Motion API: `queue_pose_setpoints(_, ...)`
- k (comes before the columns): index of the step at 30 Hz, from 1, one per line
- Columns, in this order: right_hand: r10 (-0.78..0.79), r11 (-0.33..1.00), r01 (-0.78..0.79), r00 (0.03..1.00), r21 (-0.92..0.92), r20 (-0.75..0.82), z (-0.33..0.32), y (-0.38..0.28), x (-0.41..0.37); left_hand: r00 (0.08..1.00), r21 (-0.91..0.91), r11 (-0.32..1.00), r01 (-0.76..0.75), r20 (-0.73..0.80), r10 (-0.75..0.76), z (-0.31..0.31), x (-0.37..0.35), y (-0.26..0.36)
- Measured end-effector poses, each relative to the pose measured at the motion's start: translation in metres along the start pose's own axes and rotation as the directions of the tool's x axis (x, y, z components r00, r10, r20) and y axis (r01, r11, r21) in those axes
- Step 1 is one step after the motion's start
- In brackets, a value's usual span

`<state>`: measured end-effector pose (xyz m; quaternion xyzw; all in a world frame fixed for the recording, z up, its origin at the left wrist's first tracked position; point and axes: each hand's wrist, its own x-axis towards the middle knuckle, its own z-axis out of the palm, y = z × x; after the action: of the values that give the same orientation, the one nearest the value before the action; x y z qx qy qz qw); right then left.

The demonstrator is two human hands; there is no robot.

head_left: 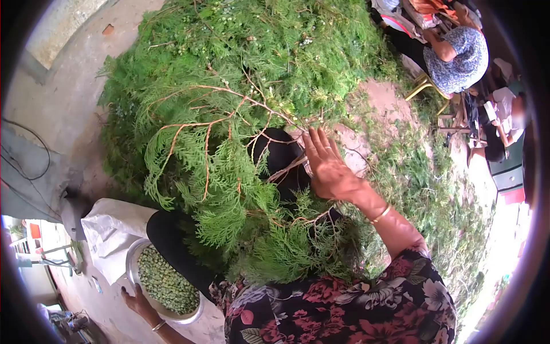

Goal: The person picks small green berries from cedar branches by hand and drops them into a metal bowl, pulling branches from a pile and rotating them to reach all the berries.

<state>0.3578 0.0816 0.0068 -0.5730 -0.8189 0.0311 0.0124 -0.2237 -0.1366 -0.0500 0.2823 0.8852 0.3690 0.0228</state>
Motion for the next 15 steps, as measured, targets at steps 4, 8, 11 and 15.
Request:
queue_pose_setpoints(4, -0.059, 0.924, 0.138, 0.973, 0.358, -0.223, 0.011, 0.011, 0.035, 0.954, -0.345, 0.911, 0.228, 0.267, -0.137, 0.006, -0.039, 0.057)
queue_pose_setpoints(8, 0.024, 0.705, -0.005, 1.000, 0.710, -0.016, 0.022, 0.020, 0.058, 0.957, -0.367, 0.912, 0.184, 0.279, -0.081, 0.027, -0.056, 0.058)
queue_pose_setpoints(11, -0.006, 0.831, 0.103, 0.985, 0.547, -0.175, 0.021, 0.017, 0.060, 0.948, -0.344, 0.919, 0.192, 0.306, -0.084, 0.026, -0.062, 0.062)
queue_pose_setpoints(15, -0.125, 0.852, 0.217, 0.968, 0.477, -0.217, 0.070, 0.054, 0.059, 0.962, -0.336, 0.931, 0.141, 0.270, -0.048, 0.028, -0.076, 0.095)
